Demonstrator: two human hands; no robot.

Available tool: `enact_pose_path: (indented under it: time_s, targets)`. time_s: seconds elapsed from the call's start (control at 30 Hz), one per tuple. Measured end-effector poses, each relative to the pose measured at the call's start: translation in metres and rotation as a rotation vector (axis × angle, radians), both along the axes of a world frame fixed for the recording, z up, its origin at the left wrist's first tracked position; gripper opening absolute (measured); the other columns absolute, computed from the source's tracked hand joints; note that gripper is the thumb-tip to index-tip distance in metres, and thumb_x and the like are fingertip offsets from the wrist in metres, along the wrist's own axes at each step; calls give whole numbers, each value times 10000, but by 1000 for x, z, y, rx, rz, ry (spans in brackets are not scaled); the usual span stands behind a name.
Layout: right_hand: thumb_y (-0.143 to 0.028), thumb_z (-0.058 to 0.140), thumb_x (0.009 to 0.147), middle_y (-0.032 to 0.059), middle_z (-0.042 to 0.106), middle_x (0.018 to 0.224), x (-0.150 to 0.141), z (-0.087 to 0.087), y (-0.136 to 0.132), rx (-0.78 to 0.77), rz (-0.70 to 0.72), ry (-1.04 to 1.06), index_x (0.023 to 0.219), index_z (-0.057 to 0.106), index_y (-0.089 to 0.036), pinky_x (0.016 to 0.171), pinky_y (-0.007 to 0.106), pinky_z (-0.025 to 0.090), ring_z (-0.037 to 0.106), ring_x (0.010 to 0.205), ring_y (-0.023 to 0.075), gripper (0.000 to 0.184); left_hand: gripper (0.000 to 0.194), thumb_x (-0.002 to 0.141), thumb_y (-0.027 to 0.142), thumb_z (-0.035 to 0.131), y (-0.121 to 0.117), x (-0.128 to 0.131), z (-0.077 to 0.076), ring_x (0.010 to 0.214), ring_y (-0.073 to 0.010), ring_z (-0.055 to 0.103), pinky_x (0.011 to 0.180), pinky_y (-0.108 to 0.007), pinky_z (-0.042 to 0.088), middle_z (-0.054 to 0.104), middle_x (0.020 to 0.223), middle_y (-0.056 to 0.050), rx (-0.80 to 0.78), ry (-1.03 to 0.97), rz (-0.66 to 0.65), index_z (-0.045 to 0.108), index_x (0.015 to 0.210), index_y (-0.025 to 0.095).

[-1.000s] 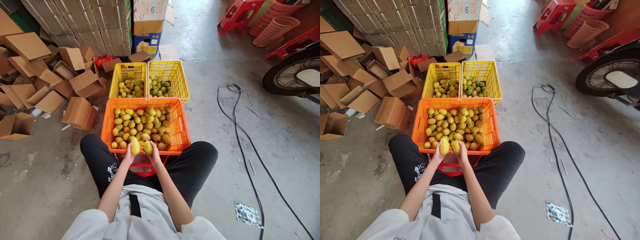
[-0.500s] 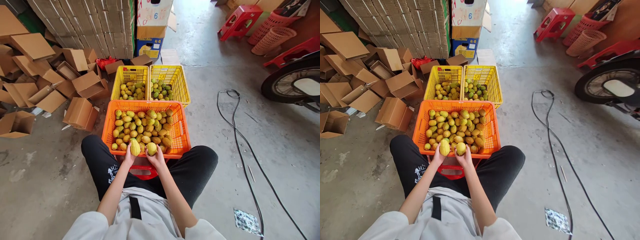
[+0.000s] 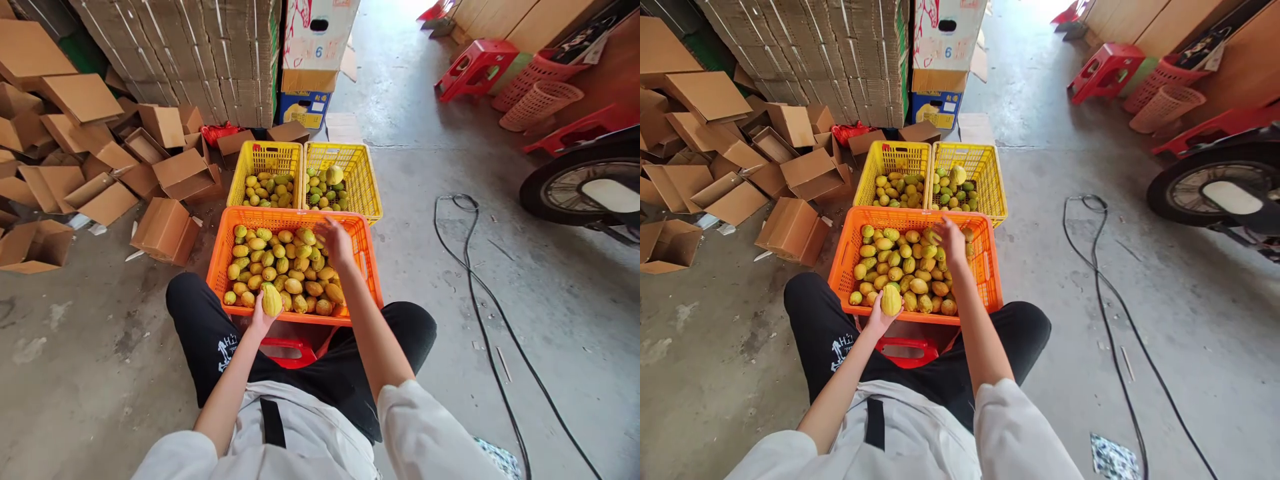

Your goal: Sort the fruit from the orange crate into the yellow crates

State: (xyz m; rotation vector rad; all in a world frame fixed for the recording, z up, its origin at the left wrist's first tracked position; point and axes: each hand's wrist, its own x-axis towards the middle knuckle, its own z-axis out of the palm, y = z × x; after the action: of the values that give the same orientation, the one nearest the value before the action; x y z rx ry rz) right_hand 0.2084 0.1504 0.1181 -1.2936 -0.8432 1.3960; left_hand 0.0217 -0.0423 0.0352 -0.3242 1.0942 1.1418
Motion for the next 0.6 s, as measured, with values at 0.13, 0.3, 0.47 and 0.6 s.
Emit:
enact_pose_path:
  time_s: [0.13, 0.3, 0.47, 0.6]
  targets:
    - [-415, 467, 984, 183, 762, 1091, -25, -56, -109, -353, 455, -909, 1004, 728, -141, 910, 362, 524, 709, 1070, 279, 379, 441, 1010, 451, 490, 3, -1, 0, 791, -224, 752, 727, -341, 631, 756, 895, -101, -30, -28, -18, 624, 1295, 140]
    - [-405, 394, 1032, 168, 767, 1146, -44, -86, -170, -307, 662, -1280, 1134, 729, -171, 874, 319, 510, 726, 1085, 257, 421, 420, 1025, 433, 474, 2, -3, 6, 742, -210, 740, 668, -308, 623, 747, 877, -110, -60, -35, -2, 633, 1267, 129]
    - [-454, 352, 1041, 179, 780, 1080, -43, -89, -164, -245, 683, -1408, 1082, 741, -146, 803, 314, 516, 752, 1006, 264, 498, 307, 1007, 387, 501, 26, -3, 18, 826, -228, 730, 683, -355, 631, 733, 965, -93, -159, -31, 129, 627, 1229, 215]
    - [-445, 369, 1040, 158, 791, 1010, -43, -91, -166, -212, 609, -1418, 1039, 750, -151, 760, 290, 498, 761, 954, 250, 481, 278, 1027, 349, 441, 115, -11, 64, 1009, -218, 712, 801, -355, 622, 715, 1136, -99, 53, 62, 93, 631, 1189, 227]
